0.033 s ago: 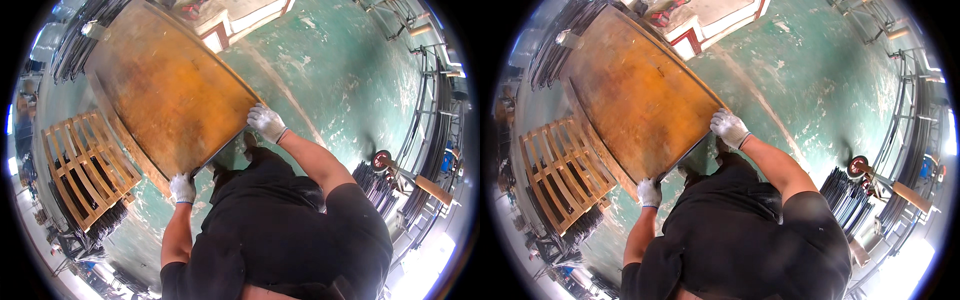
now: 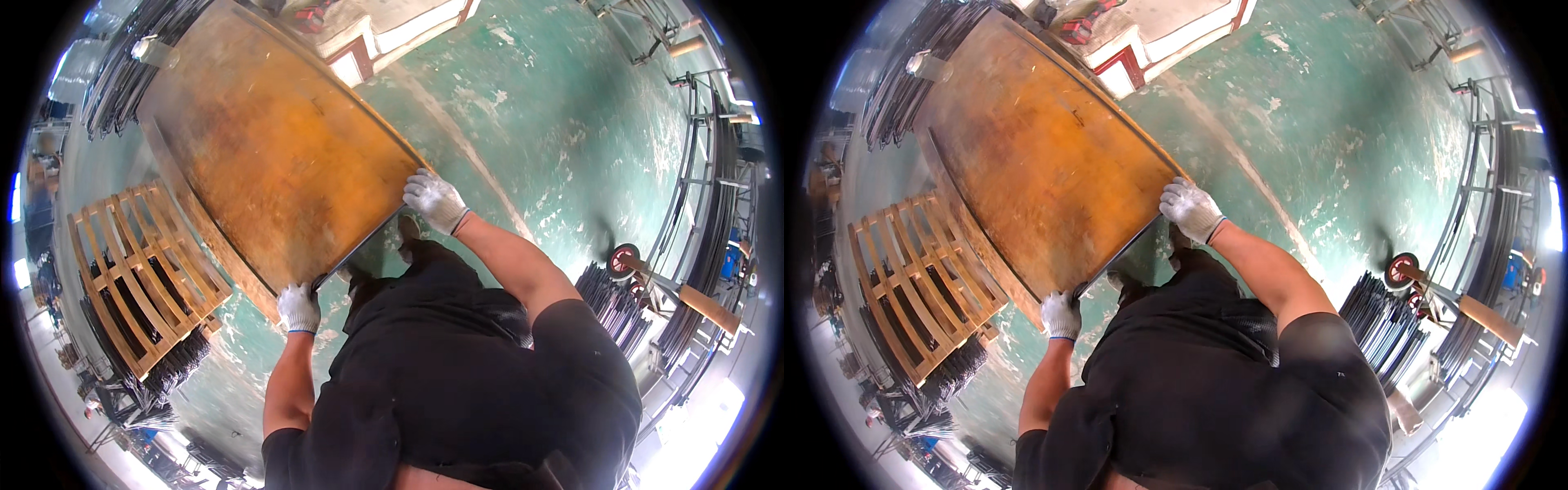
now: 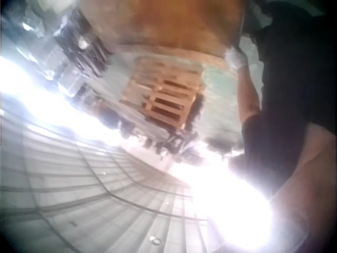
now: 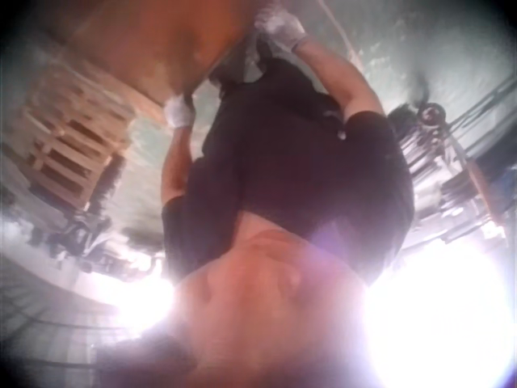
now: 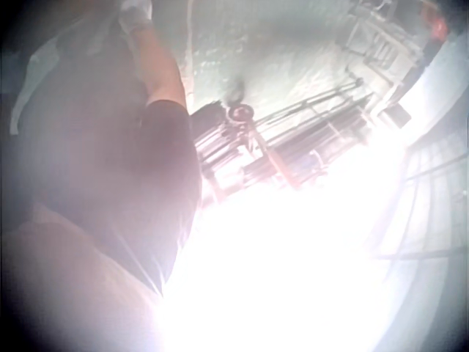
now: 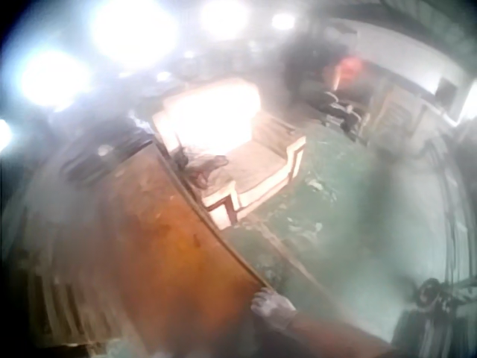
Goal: The person bends a metal rod around a wooden board to form a rectangular frame, then measures the frame with a tape measure. They repeat this process for a second frame. Finally, they place a metal rod into a bending machine.
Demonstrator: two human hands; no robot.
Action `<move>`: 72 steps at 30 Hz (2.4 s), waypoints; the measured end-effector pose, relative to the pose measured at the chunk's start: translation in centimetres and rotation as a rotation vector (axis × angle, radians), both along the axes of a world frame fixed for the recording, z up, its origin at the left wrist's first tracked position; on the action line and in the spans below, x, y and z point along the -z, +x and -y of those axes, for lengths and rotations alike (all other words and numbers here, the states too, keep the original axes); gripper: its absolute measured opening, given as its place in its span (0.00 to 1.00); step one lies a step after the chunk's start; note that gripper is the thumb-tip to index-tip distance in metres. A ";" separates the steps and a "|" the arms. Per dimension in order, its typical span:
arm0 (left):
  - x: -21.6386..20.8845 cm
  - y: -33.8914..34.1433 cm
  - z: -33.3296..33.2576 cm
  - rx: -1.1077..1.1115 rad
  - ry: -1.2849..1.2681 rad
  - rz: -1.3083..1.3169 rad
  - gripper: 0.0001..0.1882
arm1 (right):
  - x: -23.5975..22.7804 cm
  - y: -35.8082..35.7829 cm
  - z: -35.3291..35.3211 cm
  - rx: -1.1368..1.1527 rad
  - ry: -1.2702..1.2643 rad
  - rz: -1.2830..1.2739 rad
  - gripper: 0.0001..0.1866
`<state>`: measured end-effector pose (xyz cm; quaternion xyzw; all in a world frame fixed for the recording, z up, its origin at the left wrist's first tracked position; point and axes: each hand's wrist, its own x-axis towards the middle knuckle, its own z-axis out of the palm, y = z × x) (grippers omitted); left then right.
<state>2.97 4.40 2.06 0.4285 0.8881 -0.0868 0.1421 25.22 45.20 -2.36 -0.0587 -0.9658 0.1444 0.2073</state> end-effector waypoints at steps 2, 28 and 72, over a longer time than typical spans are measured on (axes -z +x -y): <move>0.0 -0.3 -0.1 0.010 0.008 0.005 0.10 | 0.2 0.0 -0.1 0.000 -0.009 0.002 0.08; -0.6 -1.7 -2.1 0.098 -0.238 0.096 0.12 | -2.5 -0.5 -2.2 -0.073 -0.041 -0.001 0.07; 0.9 0.0 33.5 -1.345 0.648 0.571 0.10 | -1.0 -13.5 28.2 -0.254 0.101 0.120 0.05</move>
